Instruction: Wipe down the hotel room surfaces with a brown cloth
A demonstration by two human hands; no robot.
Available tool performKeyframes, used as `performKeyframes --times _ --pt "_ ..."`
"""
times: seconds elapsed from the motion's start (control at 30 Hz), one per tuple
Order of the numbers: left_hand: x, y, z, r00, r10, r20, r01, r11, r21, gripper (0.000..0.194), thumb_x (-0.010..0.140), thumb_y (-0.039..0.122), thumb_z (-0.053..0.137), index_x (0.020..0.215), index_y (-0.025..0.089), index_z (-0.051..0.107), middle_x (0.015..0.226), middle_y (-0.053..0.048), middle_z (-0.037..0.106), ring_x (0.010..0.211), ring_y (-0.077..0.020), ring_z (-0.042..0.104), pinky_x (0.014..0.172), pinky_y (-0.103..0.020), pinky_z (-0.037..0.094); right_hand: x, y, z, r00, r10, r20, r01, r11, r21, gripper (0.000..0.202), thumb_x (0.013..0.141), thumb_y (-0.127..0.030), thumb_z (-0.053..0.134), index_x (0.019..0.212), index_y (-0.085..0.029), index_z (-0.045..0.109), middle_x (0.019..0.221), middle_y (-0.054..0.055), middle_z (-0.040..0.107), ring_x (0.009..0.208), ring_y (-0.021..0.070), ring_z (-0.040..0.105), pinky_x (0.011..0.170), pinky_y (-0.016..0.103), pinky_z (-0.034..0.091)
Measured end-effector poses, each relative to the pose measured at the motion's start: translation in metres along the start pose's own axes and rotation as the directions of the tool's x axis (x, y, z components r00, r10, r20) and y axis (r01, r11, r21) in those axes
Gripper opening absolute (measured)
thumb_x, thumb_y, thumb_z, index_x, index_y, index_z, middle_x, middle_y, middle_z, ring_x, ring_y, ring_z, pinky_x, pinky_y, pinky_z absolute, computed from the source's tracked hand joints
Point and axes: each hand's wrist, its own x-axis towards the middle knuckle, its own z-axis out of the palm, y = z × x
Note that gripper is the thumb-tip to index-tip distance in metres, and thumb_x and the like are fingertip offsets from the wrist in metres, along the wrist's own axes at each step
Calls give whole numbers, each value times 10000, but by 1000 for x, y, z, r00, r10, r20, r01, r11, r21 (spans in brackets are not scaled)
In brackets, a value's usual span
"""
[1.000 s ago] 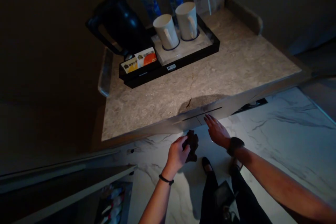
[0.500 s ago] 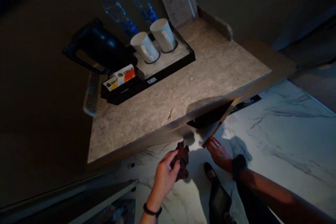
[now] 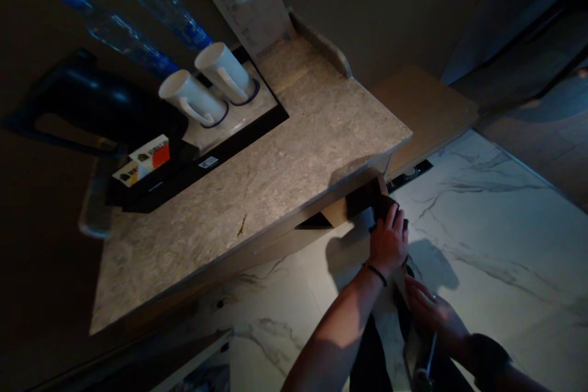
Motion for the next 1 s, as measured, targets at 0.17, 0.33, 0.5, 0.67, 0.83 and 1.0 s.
performKeyframes --times 0.17,0.33,0.5,0.67,0.83,1.0 --pt "55 -1 -19 980 -181 -84 174 981 -79 578 937 299 351 1466 92 244 1562 -153 159 1096 -265 577 905 -369 512 -28 14 -16 985 133 113 -140 988 59 580 761 -41 335 1286 -149 555 1356 121 501 1140 191 570 852 257 564" --pt "31 4 -13 989 -123 -85 106 978 -180 557 914 268 396 1454 161 308 1571 -71 180 1180 -269 536 984 -384 482 -30 12 -17 955 207 213 -215 977 13 662 706 -44 317 1336 -131 502 1377 103 483 1083 178 606 828 249 565" --pt "-79 19 15 1000 -13 -3 9 844 -536 520 858 183 461 1377 209 451 1502 -19 361 1278 -188 471 1093 -294 394 -19 12 -51 999 31 -21 -32 999 -27 384 814 -128 381 1110 -197 616 1118 82 655 975 205 652 769 278 582" --pt "-162 -35 6 895 -446 8 298 584 -755 469 744 128 550 1209 167 593 1305 -88 566 1228 -203 511 1099 -352 376 72 -16 -55 992 123 10 -123 981 151 243 913 -214 403 1073 -206 585 1034 82 643 897 210 644 767 328 549" --pt "-251 -116 -33 634 -768 90 320 155 -935 463 730 216 603 1188 153 567 1170 -113 654 1079 -230 619 1008 -399 451 220 -69 56 935 199 294 -288 910 299 451 784 -135 517 1221 -24 534 1185 224 589 1083 295 578 946 416 472" --pt "-325 -150 -83 480 -877 -20 278 174 -945 511 757 364 654 1217 163 554 1224 -118 632 1104 -229 613 1016 -368 447 282 -97 144 940 161 302 -275 880 387 457 759 -133 588 1213 -116 539 1079 118 655 961 201 622 837 292 510"
